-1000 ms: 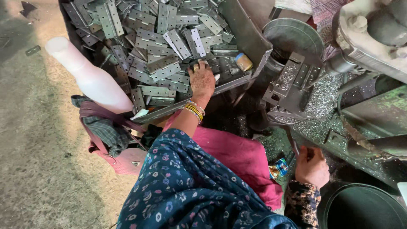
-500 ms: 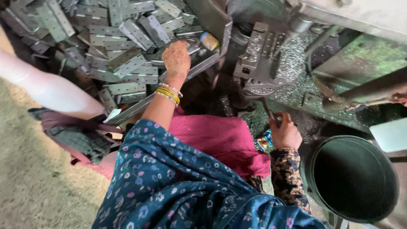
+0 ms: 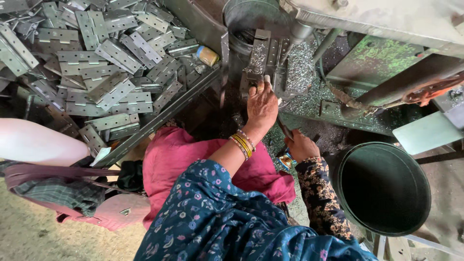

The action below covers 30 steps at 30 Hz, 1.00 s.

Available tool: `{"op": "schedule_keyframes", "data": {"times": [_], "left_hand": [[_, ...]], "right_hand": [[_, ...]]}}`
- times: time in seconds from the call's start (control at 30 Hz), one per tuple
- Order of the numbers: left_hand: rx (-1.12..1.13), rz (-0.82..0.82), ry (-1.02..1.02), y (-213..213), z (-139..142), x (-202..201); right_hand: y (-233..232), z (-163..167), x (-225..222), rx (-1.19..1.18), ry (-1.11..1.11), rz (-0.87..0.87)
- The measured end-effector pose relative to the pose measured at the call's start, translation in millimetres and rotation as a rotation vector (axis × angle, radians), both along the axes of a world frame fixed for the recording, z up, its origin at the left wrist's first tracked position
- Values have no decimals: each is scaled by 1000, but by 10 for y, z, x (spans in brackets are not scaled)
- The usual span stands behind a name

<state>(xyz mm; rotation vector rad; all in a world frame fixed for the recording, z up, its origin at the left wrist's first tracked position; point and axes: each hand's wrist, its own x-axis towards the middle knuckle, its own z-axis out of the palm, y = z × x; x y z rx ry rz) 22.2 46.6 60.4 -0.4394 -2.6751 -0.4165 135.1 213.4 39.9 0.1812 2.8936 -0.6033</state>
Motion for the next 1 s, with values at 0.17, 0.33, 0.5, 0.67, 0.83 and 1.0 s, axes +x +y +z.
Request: {"op": "schedule_keyframes", "data": {"times": [0.17,0.33,0.5,0.67,0.83,1.0], "left_hand": [[-28,44,49,123,32,-364],[-124,81,31,117,-4,-424],[-161,35,61,73,-81,-432],[-137,141,126,235,-99,-589],[-161,101,106,180,-41,-581],[-202,84,-21,191,78,-739]], "right_hand": [[80,-389,-16,-41,25,-33],[-1,-902,150,-131,26,-217],[193,-983,27,-273,30,-71],[210,-1044,34,-103,14,-108],[172,-1172,73,-152,17,-138],[305,-1103,32,-159,21,1]]}}
